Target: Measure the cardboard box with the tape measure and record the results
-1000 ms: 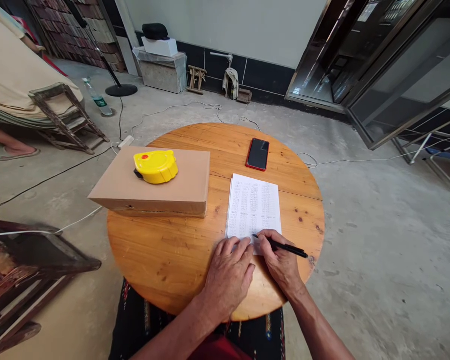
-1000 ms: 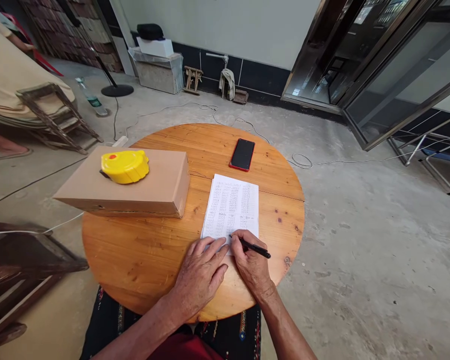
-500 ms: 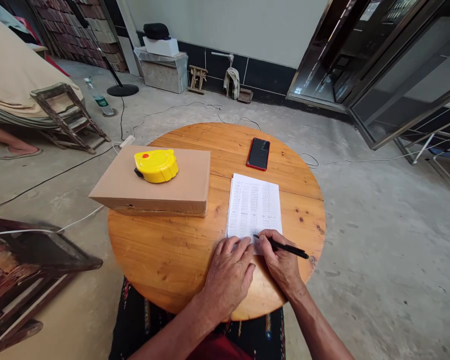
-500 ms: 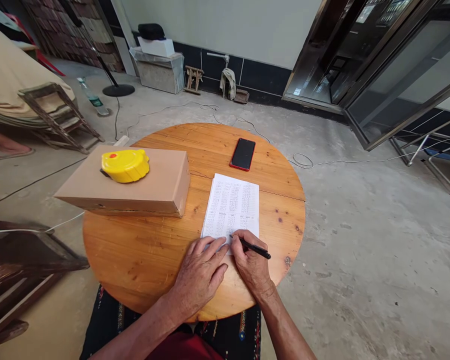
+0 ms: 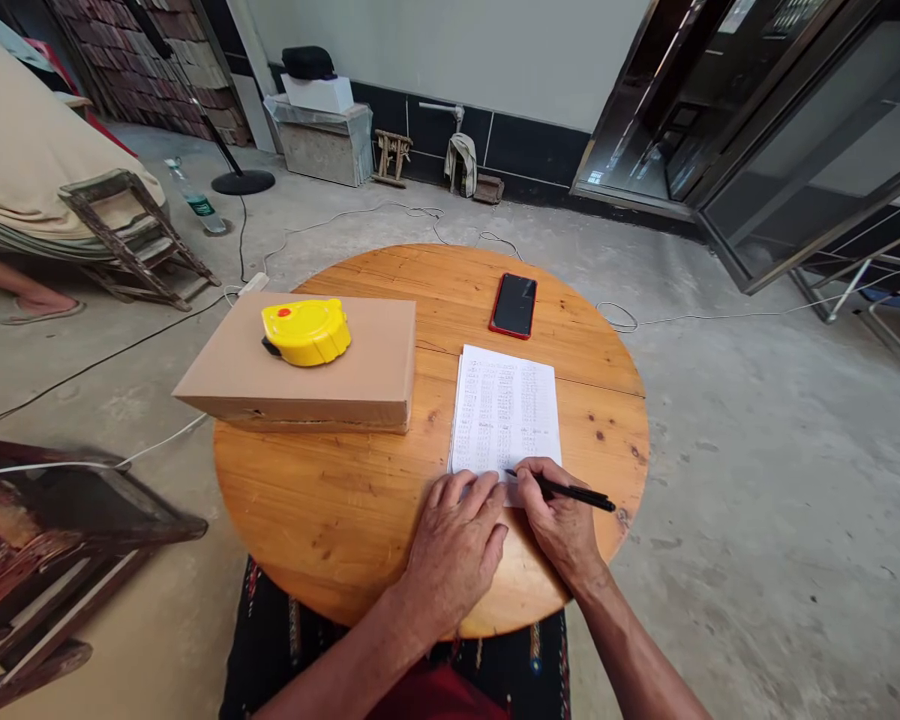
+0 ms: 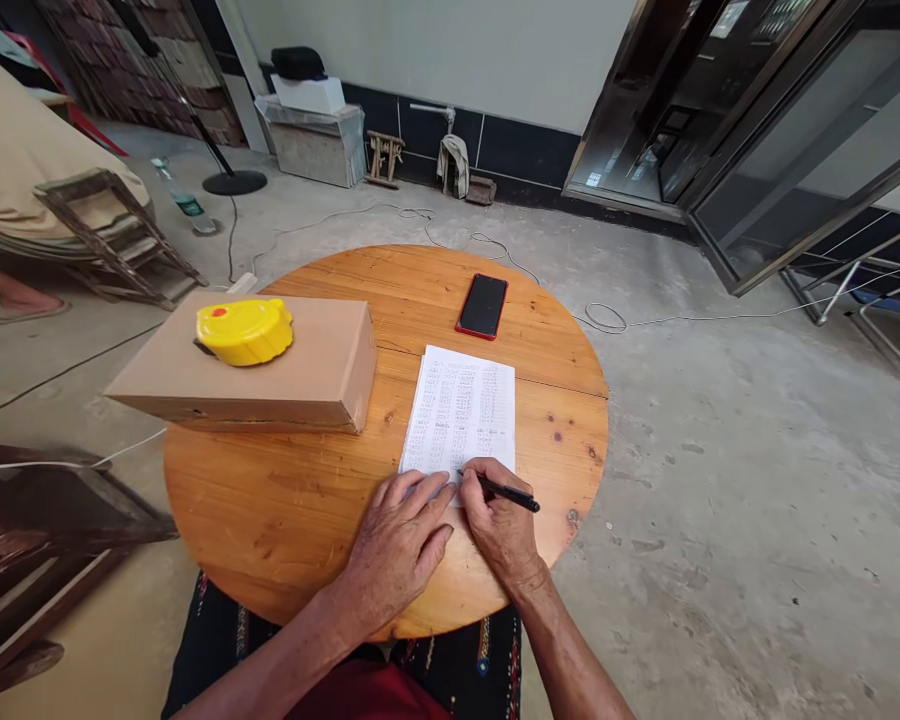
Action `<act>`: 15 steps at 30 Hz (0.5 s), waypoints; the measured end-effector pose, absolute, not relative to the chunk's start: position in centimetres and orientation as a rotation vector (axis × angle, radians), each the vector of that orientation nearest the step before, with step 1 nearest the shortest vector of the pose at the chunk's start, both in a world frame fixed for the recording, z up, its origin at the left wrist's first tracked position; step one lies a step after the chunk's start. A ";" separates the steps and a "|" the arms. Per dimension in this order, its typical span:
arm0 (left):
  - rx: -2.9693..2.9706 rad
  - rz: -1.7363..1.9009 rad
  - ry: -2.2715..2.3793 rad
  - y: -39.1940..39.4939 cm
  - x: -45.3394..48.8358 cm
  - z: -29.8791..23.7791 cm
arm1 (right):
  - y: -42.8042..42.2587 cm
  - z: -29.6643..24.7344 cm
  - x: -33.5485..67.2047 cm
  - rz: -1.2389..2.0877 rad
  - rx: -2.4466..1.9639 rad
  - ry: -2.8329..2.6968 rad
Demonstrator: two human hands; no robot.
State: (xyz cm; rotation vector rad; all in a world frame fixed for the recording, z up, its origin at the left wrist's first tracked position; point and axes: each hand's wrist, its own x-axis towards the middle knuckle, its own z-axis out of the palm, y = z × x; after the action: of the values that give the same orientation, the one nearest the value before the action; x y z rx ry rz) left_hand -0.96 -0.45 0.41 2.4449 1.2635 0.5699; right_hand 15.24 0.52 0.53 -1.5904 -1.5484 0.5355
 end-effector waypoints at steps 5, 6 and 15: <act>2.466 0.559 1.284 -0.5 -0.9 0.4 | 0.3 0.3 15.4 0.532 -1.597 -1.490; 2.467 0.559 1.285 -0.5 -0.9 0.4 | 0.4 0.2 15.4 0.536 -1.599 -1.487; 2.444 0.564 1.273 -0.5 -0.9 0.5 | 0.5 0.5 15.2 0.518 -1.600 -1.524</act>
State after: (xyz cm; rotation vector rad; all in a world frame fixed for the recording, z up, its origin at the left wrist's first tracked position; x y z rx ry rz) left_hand -0.90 -0.45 0.49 2.4442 1.2726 0.5642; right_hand 15.17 0.49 0.52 -1.6002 -1.5237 0.5177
